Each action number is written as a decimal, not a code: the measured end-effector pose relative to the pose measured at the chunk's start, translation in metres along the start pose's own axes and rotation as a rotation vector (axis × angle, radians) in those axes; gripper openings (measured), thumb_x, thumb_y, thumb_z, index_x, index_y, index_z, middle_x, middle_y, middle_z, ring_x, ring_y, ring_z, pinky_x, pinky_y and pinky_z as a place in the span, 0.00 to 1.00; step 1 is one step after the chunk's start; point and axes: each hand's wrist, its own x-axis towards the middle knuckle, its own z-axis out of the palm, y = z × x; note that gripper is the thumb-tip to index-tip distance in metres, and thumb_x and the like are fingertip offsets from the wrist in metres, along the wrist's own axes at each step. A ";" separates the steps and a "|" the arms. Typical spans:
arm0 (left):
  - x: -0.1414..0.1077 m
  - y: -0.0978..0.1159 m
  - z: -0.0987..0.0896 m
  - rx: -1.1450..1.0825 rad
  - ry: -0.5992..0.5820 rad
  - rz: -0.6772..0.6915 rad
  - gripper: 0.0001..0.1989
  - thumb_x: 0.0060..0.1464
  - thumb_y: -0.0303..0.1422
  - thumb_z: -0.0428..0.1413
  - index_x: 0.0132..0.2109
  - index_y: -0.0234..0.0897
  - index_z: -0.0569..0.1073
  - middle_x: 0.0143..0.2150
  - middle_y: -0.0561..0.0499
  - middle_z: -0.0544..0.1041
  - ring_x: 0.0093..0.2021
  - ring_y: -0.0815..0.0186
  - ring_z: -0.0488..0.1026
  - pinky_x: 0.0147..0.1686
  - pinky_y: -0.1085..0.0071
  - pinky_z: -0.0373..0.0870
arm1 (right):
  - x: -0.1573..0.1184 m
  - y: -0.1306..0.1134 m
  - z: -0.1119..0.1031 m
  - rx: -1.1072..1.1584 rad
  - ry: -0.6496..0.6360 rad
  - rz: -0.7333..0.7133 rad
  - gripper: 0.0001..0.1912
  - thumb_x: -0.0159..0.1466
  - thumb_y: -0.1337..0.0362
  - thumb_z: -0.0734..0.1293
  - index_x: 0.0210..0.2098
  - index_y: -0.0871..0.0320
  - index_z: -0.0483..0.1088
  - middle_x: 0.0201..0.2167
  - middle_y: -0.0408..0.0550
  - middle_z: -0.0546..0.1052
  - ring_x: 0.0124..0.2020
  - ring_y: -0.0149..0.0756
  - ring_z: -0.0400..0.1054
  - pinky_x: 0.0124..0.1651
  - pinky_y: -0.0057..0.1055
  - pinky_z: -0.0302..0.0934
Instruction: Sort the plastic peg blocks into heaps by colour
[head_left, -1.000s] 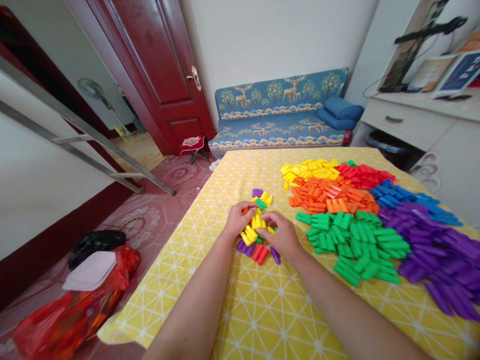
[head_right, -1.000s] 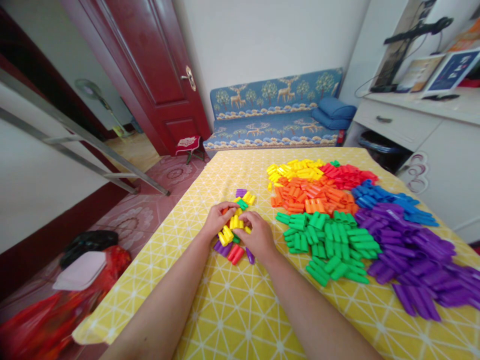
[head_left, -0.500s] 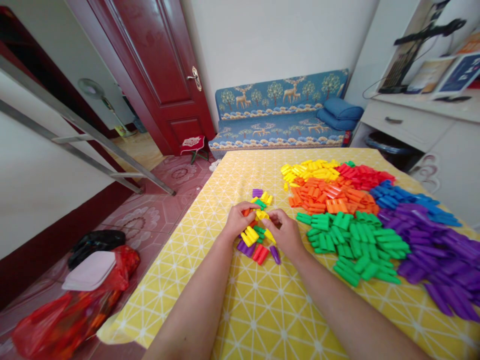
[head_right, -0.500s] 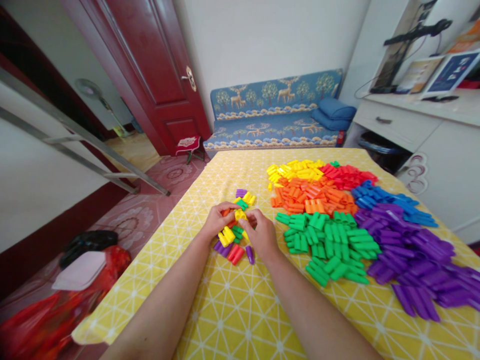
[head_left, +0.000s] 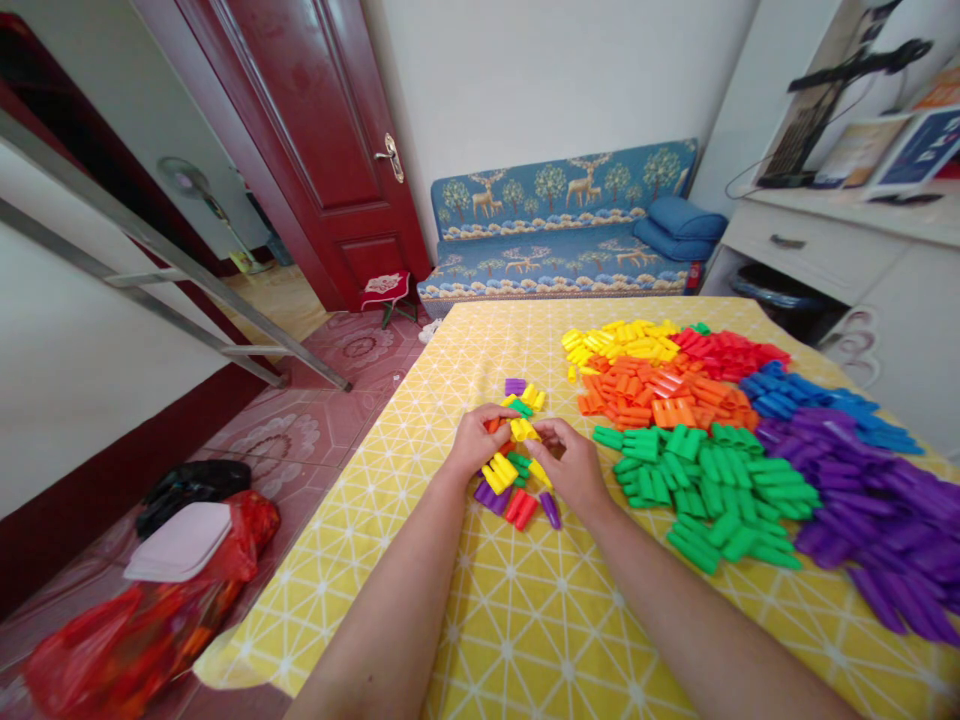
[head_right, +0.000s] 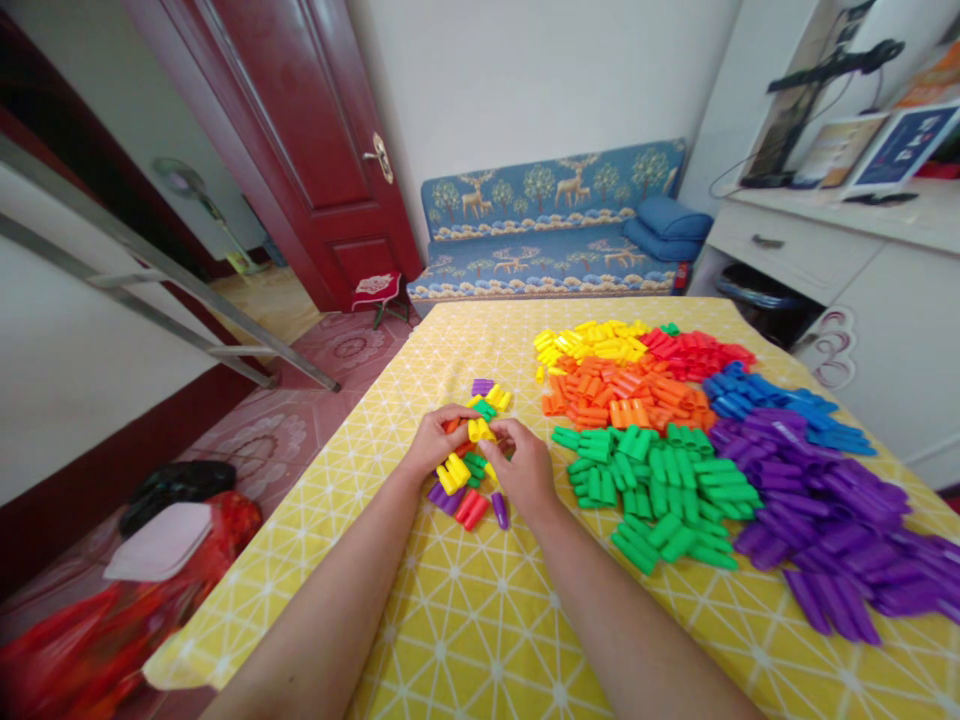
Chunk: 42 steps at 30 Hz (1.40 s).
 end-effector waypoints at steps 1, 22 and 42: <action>0.000 0.000 0.000 0.000 0.001 0.000 0.11 0.48 0.26 0.56 0.38 0.37 0.80 0.38 0.50 0.79 0.39 0.66 0.75 0.45 0.70 0.70 | 0.000 -0.001 0.000 0.002 -0.003 0.001 0.10 0.59 0.60 0.66 0.39 0.57 0.70 0.35 0.46 0.78 0.33 0.34 0.71 0.38 0.31 0.66; 0.000 0.001 -0.001 -0.047 0.027 -0.090 0.10 0.50 0.32 0.58 0.39 0.35 0.80 0.38 0.48 0.80 0.38 0.64 0.76 0.43 0.69 0.71 | 0.004 -0.008 -0.013 0.092 0.210 -0.018 0.12 0.61 0.58 0.65 0.39 0.58 0.72 0.35 0.49 0.77 0.36 0.37 0.73 0.40 0.33 0.67; 0.001 0.000 0.000 -0.054 0.030 -0.099 0.10 0.50 0.33 0.57 0.39 0.34 0.80 0.36 0.47 0.81 0.37 0.63 0.76 0.40 0.69 0.71 | 0.090 0.054 -0.189 -0.447 0.487 0.155 0.10 0.53 0.60 0.70 0.34 0.59 0.74 0.29 0.53 0.77 0.29 0.37 0.70 0.36 0.35 0.64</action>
